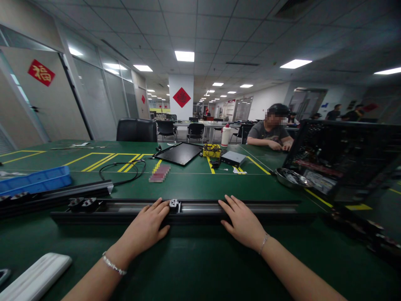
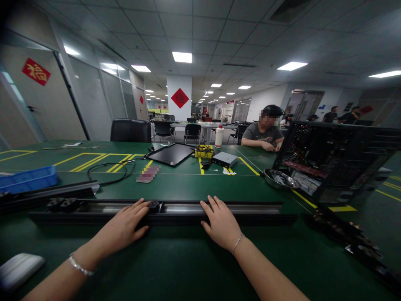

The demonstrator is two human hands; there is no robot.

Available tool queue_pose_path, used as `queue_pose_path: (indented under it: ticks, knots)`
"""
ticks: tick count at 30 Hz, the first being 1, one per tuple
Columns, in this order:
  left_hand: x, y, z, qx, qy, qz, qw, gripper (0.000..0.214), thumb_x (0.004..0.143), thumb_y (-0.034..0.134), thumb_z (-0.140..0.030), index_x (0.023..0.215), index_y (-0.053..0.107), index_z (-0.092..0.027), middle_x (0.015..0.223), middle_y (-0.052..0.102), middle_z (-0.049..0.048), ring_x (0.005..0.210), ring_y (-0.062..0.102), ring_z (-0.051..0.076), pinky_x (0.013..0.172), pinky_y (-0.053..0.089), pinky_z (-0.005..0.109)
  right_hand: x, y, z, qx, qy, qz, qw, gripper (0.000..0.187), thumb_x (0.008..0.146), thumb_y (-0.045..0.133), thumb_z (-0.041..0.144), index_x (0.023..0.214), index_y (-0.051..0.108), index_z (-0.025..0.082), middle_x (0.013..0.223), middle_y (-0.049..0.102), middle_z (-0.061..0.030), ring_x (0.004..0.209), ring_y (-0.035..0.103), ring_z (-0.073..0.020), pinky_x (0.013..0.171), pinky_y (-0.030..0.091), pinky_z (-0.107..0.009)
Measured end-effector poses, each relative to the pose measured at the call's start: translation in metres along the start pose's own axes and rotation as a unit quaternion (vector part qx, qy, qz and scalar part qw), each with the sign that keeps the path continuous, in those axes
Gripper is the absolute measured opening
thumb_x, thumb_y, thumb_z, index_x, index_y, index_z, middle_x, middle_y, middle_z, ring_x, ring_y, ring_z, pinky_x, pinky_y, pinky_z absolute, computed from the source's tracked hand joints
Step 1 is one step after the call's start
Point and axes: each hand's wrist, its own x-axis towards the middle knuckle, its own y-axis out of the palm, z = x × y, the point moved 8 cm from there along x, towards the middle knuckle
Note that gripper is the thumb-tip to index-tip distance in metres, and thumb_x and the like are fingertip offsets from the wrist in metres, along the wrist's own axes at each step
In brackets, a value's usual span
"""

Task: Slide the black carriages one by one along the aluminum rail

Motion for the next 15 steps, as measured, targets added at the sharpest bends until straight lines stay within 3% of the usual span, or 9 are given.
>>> queue_pose_path:
  ticks: [15]
  knots:
    - [0.0002,0.0022,0.0012,-0.017,-0.011,0.005,1.0,0.045,0.079,0.047,-0.037,0.123,0.047,-0.025,0.14,0.043,0.005,0.133,0.028,0.027,0.102,0.032,0.051,-0.001,-0.007,0.0044,0.011,-0.013,-0.012,1.0,0.034,0.081,0.051,0.035,0.112,0.057,0.022,0.139,0.04,-0.0134,0.128,0.033,-0.0299,0.103,0.03,-0.046]
